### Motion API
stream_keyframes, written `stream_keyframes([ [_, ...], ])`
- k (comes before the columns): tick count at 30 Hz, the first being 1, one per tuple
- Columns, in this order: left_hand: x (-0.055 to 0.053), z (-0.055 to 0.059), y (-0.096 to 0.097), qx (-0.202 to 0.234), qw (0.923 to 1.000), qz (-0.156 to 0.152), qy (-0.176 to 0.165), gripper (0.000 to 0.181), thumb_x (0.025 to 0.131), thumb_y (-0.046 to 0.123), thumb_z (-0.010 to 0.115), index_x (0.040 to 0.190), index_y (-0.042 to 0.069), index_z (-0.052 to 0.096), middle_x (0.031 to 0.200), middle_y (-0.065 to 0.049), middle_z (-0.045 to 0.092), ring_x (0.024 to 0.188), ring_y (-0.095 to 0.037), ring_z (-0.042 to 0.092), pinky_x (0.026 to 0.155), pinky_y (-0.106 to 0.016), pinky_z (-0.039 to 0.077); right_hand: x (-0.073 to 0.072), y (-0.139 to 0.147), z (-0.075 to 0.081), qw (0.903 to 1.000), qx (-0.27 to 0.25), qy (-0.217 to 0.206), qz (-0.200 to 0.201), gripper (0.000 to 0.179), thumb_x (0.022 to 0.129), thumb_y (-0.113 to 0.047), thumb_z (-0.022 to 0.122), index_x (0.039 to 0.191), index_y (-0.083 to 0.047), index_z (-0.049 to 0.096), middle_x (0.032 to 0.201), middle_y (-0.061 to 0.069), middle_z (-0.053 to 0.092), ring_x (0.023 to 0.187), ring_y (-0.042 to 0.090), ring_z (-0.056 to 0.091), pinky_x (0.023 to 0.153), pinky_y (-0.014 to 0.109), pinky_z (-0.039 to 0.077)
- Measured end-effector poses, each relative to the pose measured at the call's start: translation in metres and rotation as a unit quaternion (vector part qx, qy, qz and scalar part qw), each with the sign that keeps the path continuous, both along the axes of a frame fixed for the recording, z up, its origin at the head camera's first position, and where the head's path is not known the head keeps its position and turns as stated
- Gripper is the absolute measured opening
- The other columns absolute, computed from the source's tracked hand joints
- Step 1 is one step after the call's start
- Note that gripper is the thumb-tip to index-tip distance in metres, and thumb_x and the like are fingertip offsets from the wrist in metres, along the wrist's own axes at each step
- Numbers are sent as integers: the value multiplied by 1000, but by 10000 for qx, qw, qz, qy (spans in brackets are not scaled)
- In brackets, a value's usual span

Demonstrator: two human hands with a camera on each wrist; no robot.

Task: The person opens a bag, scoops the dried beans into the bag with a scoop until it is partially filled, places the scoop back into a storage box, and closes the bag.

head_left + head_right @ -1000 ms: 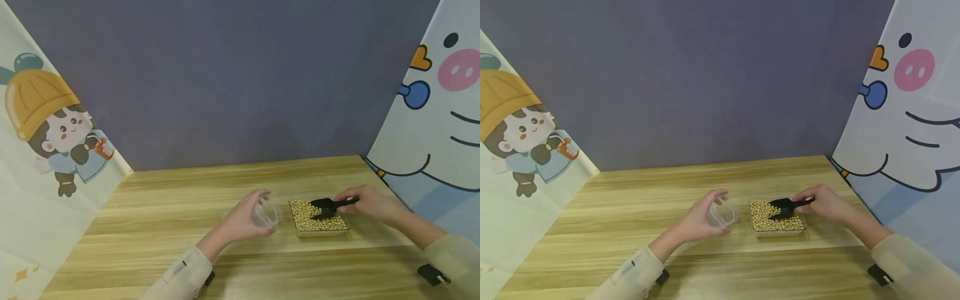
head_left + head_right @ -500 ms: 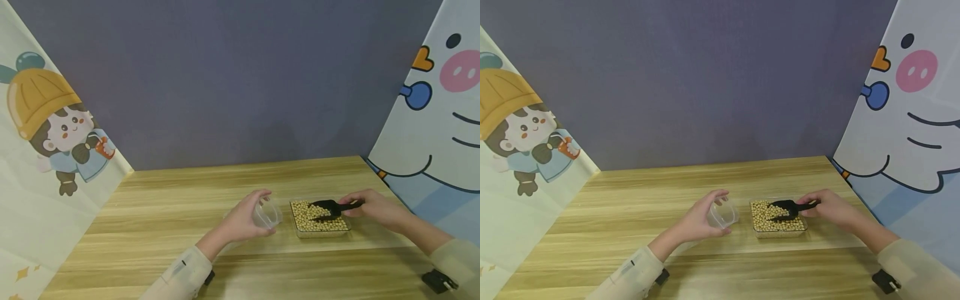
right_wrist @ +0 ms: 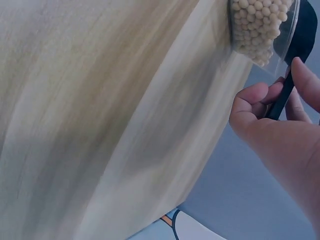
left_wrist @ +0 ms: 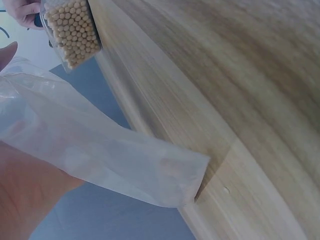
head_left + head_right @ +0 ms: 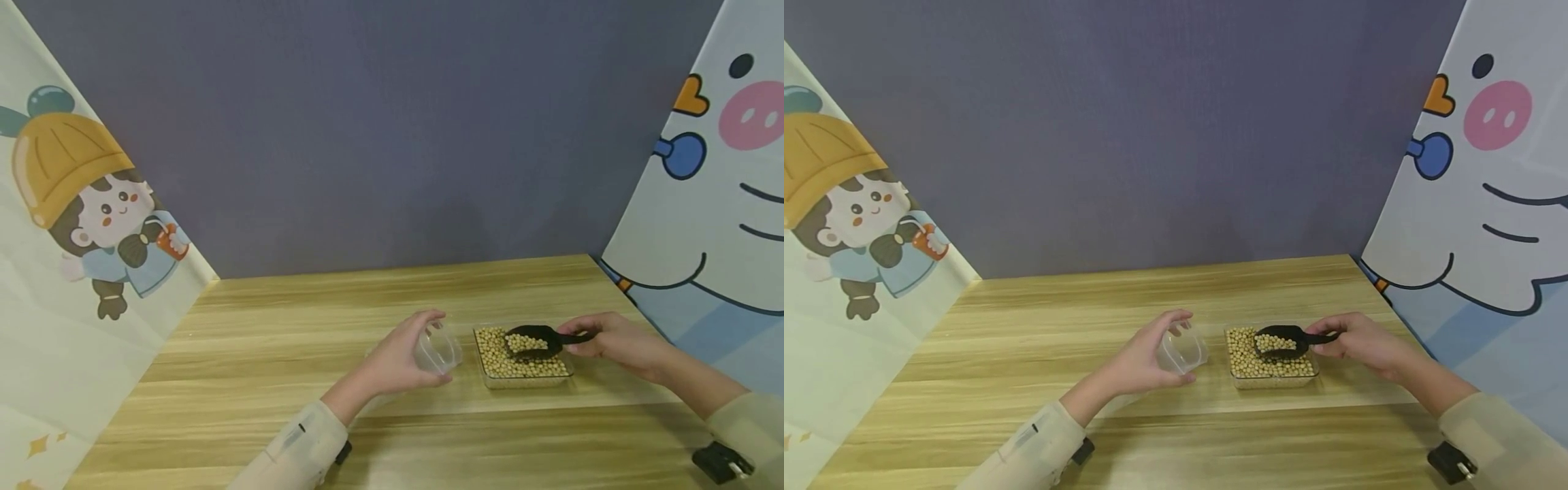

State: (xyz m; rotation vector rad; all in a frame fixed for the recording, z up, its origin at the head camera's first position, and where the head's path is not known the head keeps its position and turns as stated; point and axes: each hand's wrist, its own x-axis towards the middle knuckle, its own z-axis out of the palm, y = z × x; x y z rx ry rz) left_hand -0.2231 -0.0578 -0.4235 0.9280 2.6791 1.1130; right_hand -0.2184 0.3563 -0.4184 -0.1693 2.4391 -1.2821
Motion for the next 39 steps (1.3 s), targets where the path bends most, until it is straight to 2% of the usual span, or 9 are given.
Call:
stream_keyframes([
  [4,-1,1,0,20,10000,-23,-22,104,77,37,94,163,29,37,156,-1,54,133,-24,59,89,-28,62,-1,0,9,9999,28,83,96,56,103,-19,68,148,10,51,154,35,43,132,36,56,95,43,57],
  [8,-1,1,1,43,10000,13,-47,105,76,37,94,163,31,36,156,-1,54,133,-25,59,87,-27,62,-4,-9,30,9991,168,341,185,57,104,-23,67,150,8,51,154,33,46,129,32,58,95,42,58],
  [12,-1,2,3,76,10000,24,-16,106,76,37,94,164,30,36,156,0,54,133,-25,59,87,-26,62,-6,-32,55,9970,347,631,267,57,104,-29,69,148,3,55,149,25,54,127,29,58,95,40,56],
  [19,1,6,5,240,9997,6,-21,106,76,33,94,165,27,35,157,-1,53,134,-29,59,88,-26,62,2,-87,89,9896,822,1066,505,45,97,-35,77,135,-12,70,138,13,68,128,32,61,99,48,55],
  [22,2,7,6,362,9993,33,-86,107,77,32,94,165,29,34,159,-3,52,129,-28,61,84,-25,63,6,-109,97,9815,1070,1425,700,36,96,-32,78,128,-15,74,128,9,73,117,27,65,92,41,55],
  [26,2,8,6,539,9985,75,-118,106,76,31,94,164,32,35,157,-5,53,125,-25,62,86,-28,63,13,-133,105,9593,1343,2258,1039,27,93,-22,81,118,-13,78,119,8,76,106,24,68,84,38,56],
  [30,2,8,6,711,9974,106,-53,105,75,26,95,163,29,37,152,-2,56,130,-23,60,103,-41,59,21,-148,111,9400,1485,2806,1252,22,92,-13,82,114,-14,79,113,2,76,96,16,66,78,33,54],
  [34,1,8,5,826,9965,103,39,105,74,28,96,162,28,38,149,1,58,133,-20,59,114,-51,51,25,-154,116,9347,1614,2885,1308,24,92,-11,81,116,-14,79,113,0,73,93,13,64,76,31,53],
  [39,-1,7,3,872,9961,104,126,105,74,33,96,161,29,38,147,3,59,131,-18,59,112,-47,52,27,-153,118,9328,1664,2916,1311,25,93,-13,80,117,-16,78,114,0,72,95,13,65,77,32,54],
])
